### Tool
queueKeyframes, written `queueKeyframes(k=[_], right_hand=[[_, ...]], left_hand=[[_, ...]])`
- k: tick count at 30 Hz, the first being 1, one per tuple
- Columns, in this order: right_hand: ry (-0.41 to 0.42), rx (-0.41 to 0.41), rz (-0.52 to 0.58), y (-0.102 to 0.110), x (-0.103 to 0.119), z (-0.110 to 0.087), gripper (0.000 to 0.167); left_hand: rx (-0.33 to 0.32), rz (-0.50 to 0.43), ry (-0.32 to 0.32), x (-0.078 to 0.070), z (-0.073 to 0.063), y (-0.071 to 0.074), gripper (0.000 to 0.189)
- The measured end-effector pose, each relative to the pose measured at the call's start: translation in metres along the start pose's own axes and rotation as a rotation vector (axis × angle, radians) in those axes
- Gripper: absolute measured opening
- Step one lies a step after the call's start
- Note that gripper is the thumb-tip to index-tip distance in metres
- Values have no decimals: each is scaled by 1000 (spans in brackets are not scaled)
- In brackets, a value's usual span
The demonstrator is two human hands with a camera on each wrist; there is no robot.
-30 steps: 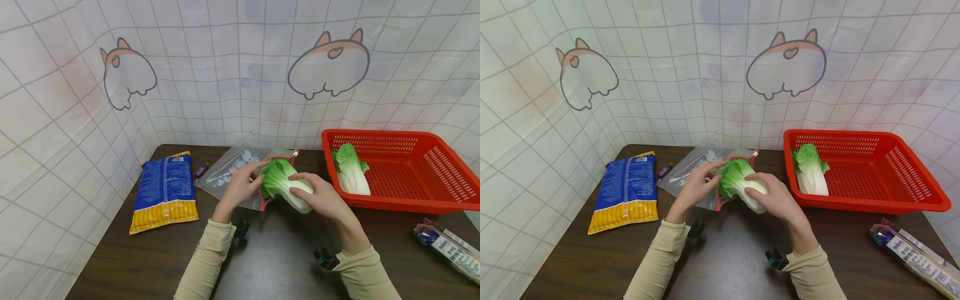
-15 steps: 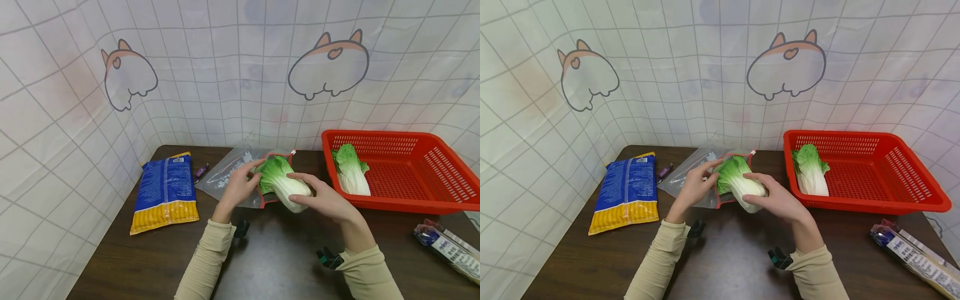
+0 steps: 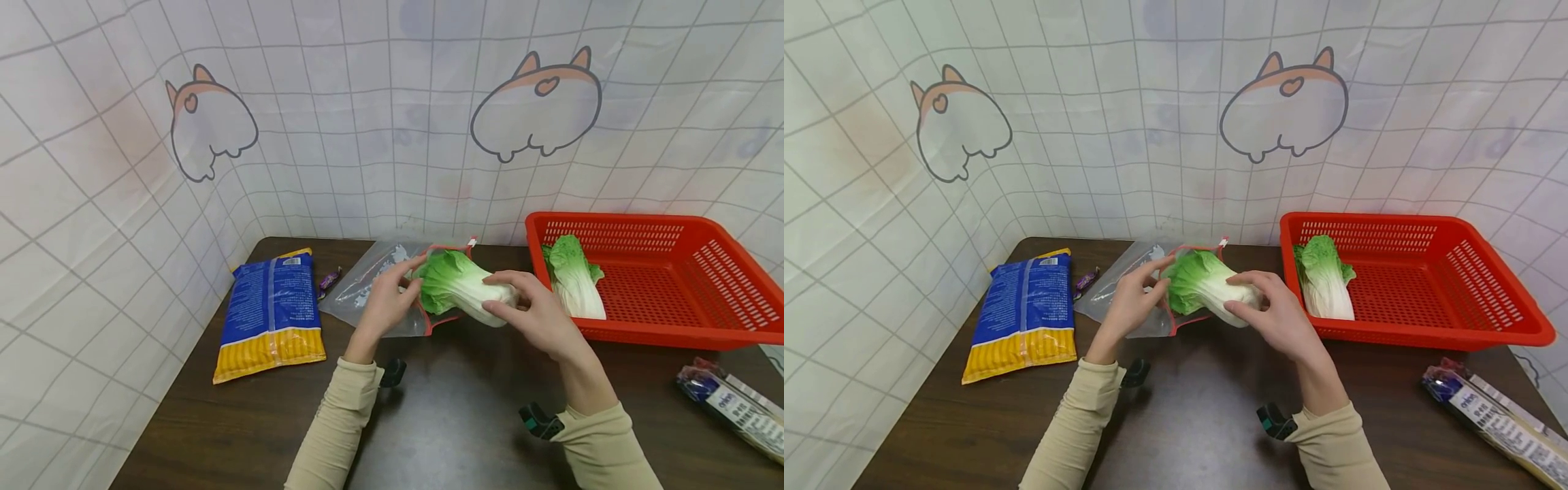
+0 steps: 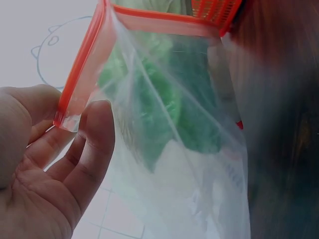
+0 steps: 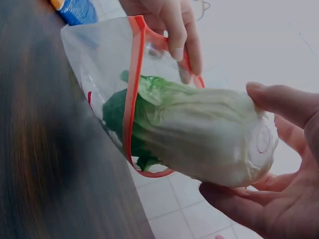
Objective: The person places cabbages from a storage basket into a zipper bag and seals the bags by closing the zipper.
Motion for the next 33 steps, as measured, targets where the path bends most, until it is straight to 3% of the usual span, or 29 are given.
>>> queueKeyframes(k=[6, 18, 25, 33], right_hand=[[53, -32, -113, 2, 1, 0, 31], [23, -13, -280, 1, 2, -2, 40], [27, -34, -290, 1, 4, -2, 39], [21, -117, -198, -2, 5, -1, 39]], left_hand=[[16, -6, 3, -1, 0, -1, 41], [15, 13, -10, 1, 1, -4, 43], [24, 19, -15, 2, 1, -5, 43], [59, 36, -47, 1, 1, -9, 42]])
Point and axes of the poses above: each hand's wrist, its own z-axis towards the middle knuckle, its own y-axis out of the back of the hand, x = y × z, the point moved 1 cm from there along z, towards the middle knuckle, and after that the axes turned 5 degrees about -x, right-handed, at the moved point
